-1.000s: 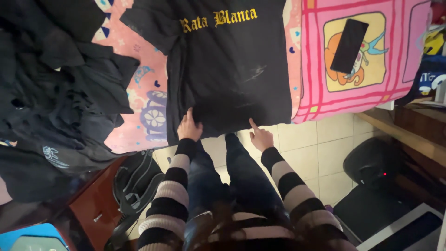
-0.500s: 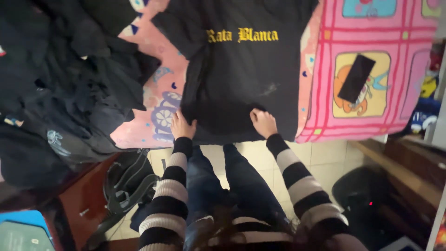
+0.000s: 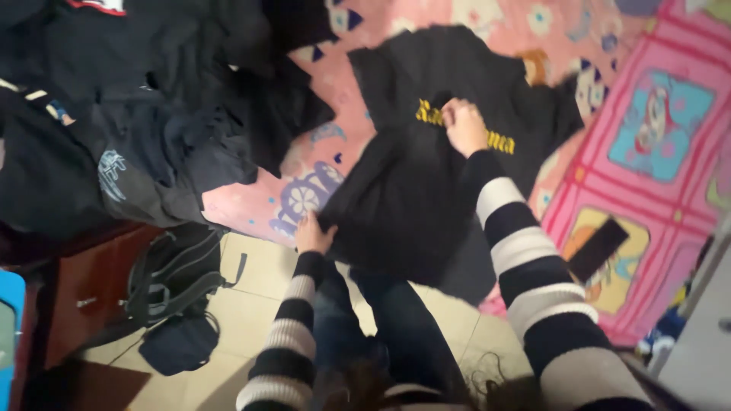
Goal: Folding black t-shirts on a bed.
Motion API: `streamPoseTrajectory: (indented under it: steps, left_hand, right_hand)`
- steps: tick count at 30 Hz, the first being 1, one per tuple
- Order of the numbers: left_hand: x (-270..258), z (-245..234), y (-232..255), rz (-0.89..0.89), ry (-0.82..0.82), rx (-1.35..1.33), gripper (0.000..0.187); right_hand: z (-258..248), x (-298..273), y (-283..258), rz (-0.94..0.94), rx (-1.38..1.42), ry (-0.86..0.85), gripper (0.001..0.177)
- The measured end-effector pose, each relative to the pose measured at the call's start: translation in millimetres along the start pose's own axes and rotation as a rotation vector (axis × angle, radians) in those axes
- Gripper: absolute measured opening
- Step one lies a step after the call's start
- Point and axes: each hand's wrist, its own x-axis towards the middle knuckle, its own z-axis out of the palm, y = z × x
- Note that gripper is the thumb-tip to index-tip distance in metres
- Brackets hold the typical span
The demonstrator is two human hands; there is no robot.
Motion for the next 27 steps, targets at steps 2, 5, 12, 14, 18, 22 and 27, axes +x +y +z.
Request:
streamPoseTrajectory:
  steps: [2, 5, 12, 14, 18, 22, 27]
  left_hand:
    - [-4, -15, 1, -0.056, -0.030, -0.032, 0.063]
    - [-17, -9, -28, -0.099, -0.066, -0.102, 0.055]
    - [-37, 5, -67, -0.132, -0.013, -0.182, 0.040]
    - [-42, 11, -77, -0.143, 0.032, -0.243, 0.039]
    - [-54, -5, -68, -0.266, 0.086, -0.378, 0.034]
    - [-64, 2, -75, -0.370, 0.097, -0.395, 0.031]
    - [-66, 23, -88, -0.351, 0.160, -0.579, 0.025]
  right_hand:
    - [-4, 43, -1, -0.086, -0.049, 0.017, 0.009]
    - [0, 101, 6, -0.213, -0.126, 0.025, 0.016]
    - [56, 200, 56, -0.400, -0.387, 0.000, 0.062]
    - [69, 210, 66, -0.339, -0.508, -0.134, 0.045]
    - [70, 235, 52, -0.234, -0.391, -0.200, 0.031]
    - [87, 245, 48, -0.346, -0.226, -0.048, 0.032]
    - [77, 250, 22, -0.470, -0.415, 0.112, 0.042]
